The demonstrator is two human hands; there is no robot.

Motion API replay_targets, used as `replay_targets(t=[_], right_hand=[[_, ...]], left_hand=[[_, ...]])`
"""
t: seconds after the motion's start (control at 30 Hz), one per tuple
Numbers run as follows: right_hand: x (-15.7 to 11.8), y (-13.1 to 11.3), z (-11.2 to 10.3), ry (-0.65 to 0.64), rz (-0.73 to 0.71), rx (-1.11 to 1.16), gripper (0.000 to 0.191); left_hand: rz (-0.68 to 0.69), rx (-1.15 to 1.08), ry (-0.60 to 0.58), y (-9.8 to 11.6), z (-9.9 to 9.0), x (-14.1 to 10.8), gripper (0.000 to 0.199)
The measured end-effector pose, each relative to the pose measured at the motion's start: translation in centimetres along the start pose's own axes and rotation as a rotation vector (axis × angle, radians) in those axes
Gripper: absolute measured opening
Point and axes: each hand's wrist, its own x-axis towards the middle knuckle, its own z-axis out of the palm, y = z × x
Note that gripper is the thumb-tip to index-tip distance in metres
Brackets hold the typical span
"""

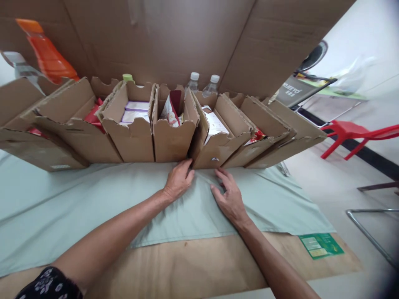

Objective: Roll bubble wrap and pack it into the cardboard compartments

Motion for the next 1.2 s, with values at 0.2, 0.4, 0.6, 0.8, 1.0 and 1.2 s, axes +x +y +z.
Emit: replay_targets(t=[0.2,0.4,0.6,0.8,1.0,1.2], right_hand=[[1.4,-1.4,0.9,-0.074,-0.05,-0.11,0.056],[2.4,-1.8,1.5,-0.12,-0.003,-0.152,0.059],[2.3,0.2,-1.4,-0.036,0.112,-0.172,0.035],[3.0,2.7,-2.1,0.049,0.222,-0.151,0.033],[2.5,3.8,-3.5,0.178,0.293,-0.109,0.033],[2.4,8.5,-6.3,0.336,0.47,-0.095,0.056]], left_hand=[[0.192,0.168,-0.228,-0.2,-2.4,-6.6,0.057],[0.332,0.458,-0.322,-0.6,-4.4,-12.6,0.059],[0.362,0.448,-0.229,-0.9,-4.3,-13.3,0.055],[0.4,0.442,-0.151,-1.1,-3.9,-13.5,0.05],[0.456,0.48,-0.113,-1.1,-4.1,-13.5,0.05],[0.476,0.489,-0.102,-1.5,-3.9,-13.6,0.052]])
